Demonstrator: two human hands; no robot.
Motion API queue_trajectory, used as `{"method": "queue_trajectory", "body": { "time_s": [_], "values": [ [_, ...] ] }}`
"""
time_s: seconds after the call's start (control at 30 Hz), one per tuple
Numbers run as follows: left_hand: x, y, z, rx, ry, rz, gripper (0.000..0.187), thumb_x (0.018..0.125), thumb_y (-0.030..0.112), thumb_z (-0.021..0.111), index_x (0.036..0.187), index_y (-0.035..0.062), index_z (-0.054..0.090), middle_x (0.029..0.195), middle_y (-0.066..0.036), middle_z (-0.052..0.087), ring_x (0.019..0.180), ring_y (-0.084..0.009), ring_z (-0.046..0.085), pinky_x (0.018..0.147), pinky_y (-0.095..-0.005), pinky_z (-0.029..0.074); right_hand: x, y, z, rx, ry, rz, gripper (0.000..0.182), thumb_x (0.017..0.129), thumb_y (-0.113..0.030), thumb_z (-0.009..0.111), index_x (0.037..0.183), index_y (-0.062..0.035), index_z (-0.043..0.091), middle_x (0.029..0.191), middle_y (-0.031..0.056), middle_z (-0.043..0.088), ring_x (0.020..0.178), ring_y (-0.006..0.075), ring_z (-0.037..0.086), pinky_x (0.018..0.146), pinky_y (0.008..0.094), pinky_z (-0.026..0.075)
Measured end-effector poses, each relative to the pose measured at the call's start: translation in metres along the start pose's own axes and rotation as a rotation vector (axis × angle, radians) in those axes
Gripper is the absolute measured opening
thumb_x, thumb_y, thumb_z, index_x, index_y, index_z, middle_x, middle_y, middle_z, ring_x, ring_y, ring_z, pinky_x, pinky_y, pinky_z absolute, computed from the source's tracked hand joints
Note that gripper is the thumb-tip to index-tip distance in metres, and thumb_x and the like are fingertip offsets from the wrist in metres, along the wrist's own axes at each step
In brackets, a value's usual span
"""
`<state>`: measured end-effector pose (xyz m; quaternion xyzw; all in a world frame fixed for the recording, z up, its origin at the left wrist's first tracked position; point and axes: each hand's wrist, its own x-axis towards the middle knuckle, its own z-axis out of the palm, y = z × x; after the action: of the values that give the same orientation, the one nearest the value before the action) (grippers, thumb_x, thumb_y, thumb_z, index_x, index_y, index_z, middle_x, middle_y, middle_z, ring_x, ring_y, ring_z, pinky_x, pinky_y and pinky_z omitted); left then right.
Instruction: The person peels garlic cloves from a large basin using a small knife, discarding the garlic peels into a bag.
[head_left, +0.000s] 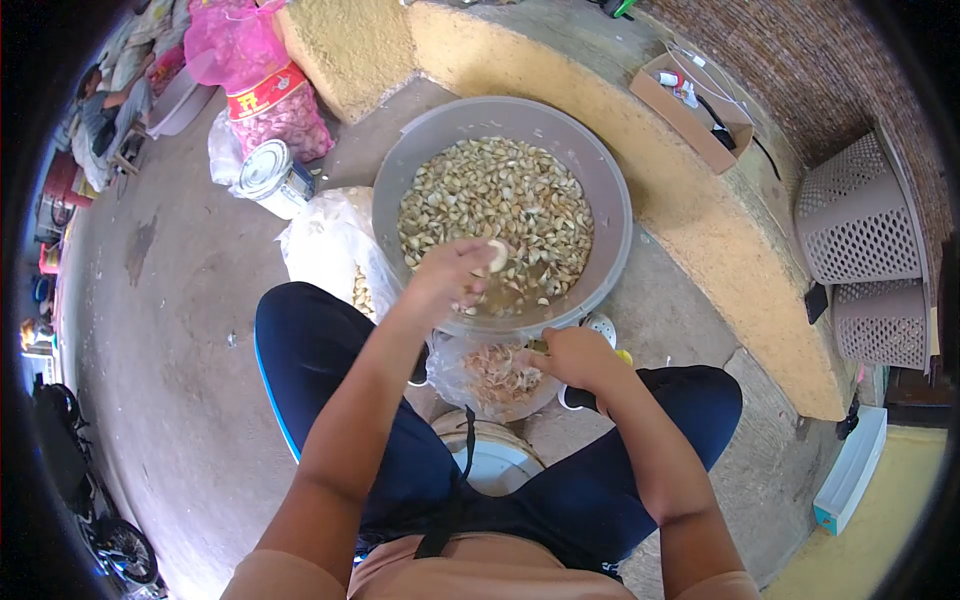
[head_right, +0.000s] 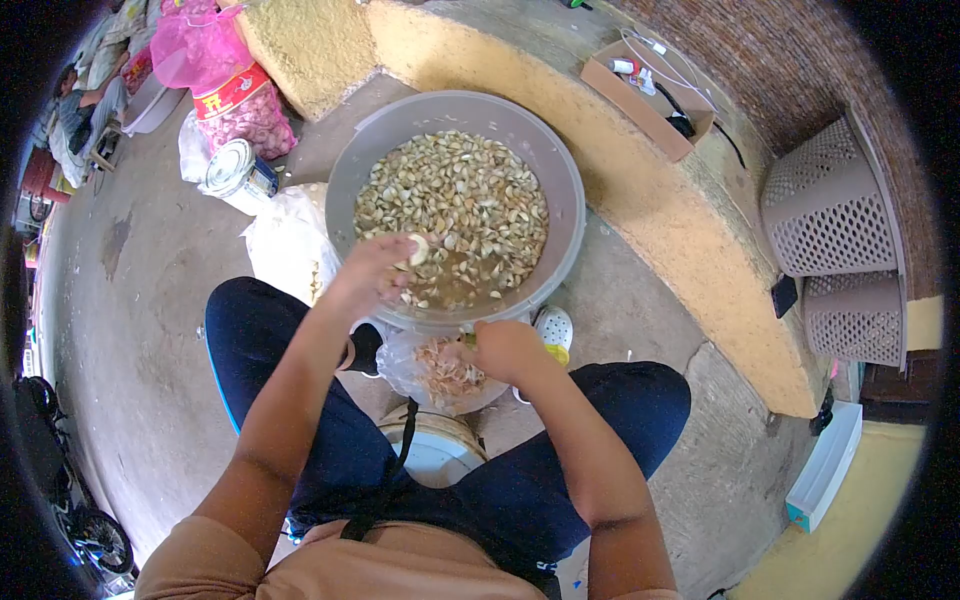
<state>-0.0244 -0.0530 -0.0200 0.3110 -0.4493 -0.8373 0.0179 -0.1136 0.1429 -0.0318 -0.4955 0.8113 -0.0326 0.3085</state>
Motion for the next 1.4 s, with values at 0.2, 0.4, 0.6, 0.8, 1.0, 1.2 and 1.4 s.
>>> {"method": "queue_trajectory", "body": {
  "time_s": [0.2, 0.4, 0.6, 0.8, 1.0, 1.2, 1.4],
  "values": [
    [-0.01, 0.032, -0.077, 1.077, 0.502, 0.449, 0.027, 0.069, 0.022, 0.064, 0.09, 0.0041, 0.064, 0.077, -0.012, 0.063, 0.07, -0.02, 0.06, 0.066, -0.0289, 0.046, 0.017, 0.008, 0.026, -0.073, -0.08, 0.031, 0.048, 0.079, -0.05, 0.047, 0.077, -0.0031, 0.06, 0.075, 0.0156, 0.06, 0.074, 0.0316, 0.059, 0.066, 0.042, 0.045],
    [-0.02, 0.041, -0.131, 1.375, 0.831, 0.182, 0.03, 0.068, 0.02, 0.059, 0.094, 0.0062, 0.063, 0.091, -0.016, 0.062, 0.086, -0.0264, 0.059, 0.076, -0.0338, 0.045, 0.024, 0.008, 0.039, -0.108, -0.095, -0.02, 0.045, 0.076, -0.046, 0.055, 0.078, -0.0013, 0.062, 0.077, 0.0156, 0.062, 0.076, 0.0304, 0.06, 0.065, 0.041, 0.047],
    [-0.01, 0.028, -0.16, 1.283, 0.796, 0.043, 0.036, 0.07, 0.023, 0.057, 0.102, 0.0076, 0.06, 0.091, -0.009, 0.061, 0.076, -0.02, 0.058, 0.061, -0.031, 0.046, 0.022, -0.002, 0.025, 0.008, -0.127, 0.018, 0.045, 0.077, -0.044, 0.054, 0.082, 0.0001, 0.06, 0.08, 0.0184, 0.061, 0.078, 0.0338, 0.059, 0.068, 0.0413, 0.046],
    [-0.015, 0.042, -0.063, 0.002, -0.015, 0.091, 0.033, 0.076, 0.012, 0.044, 0.105, -0.0014, 0.052, 0.082, -0.005, 0.055, 0.053, -0.0084, 0.044, 0.036, -0.0185, 0.029, 0.03, 0.007, 0.017, 0.368, 0.223, -0.025, 0.038, 0.078, -0.032, 0.055, 0.094, 0.0025, 0.053, 0.078, 0.0193, 0.059, 0.071, 0.0315, 0.058, 0.066, 0.0384, 0.045],
    [-0.01, 0.013, -0.003, -0.392, -0.323, 0.052, 0.032, 0.073, 0.008, 0.042, 0.103, -0.0025, 0.049, 0.088, -0.007, 0.052, 0.055, -0.011, 0.046, 0.037, -0.0195, 0.03, 0.01, -0.018, -0.033, 1.399, 0.201, 0.035, 0.03, 0.079, -0.021, 0.06, 0.1, -0.0002, 0.054, 0.072, 0.0059, 0.058, 0.049, 0.0084, 0.047, 0.043, 0.0213, 0.039],
    [-0.005, 0.005, 0.041, -0.212, -0.311, 0.089, 0.034, 0.071, 0.001, 0.043, 0.104, -0.0032, 0.047, 0.089, -0.009, 0.052, 0.056, -0.0114, 0.048, 0.04, -0.0207, 0.035, 0.004, -0.025, -0.04, 1.574, 0.357, 0.062, 0.032, 0.078, -0.018, 0.062, 0.103, 0.0, 0.054, 0.068, 0.0005, 0.055, 0.047, 0.0046, 0.044, 0.04, 0.0185, 0.035],
    [0.003, -0.004, 0.053, -0.018, -0.221, 0.154, 0.033, 0.07, -0.002, 0.047, 0.103, -0.0023, 0.047, 0.084, -0.009, 0.053, 0.055, -0.0094, 0.047, 0.041, -0.0196, 0.034, 0.003, -0.015, -0.038, 1.598, 0.442, 0.105, 0.026, 0.078, -0.015, 0.062, 0.098, 0.0002, 0.055, 0.067, 0.0, 0.054, 0.046, 0.005, 0.043, 0.04, 0.0185, 0.034]
  ]
}}
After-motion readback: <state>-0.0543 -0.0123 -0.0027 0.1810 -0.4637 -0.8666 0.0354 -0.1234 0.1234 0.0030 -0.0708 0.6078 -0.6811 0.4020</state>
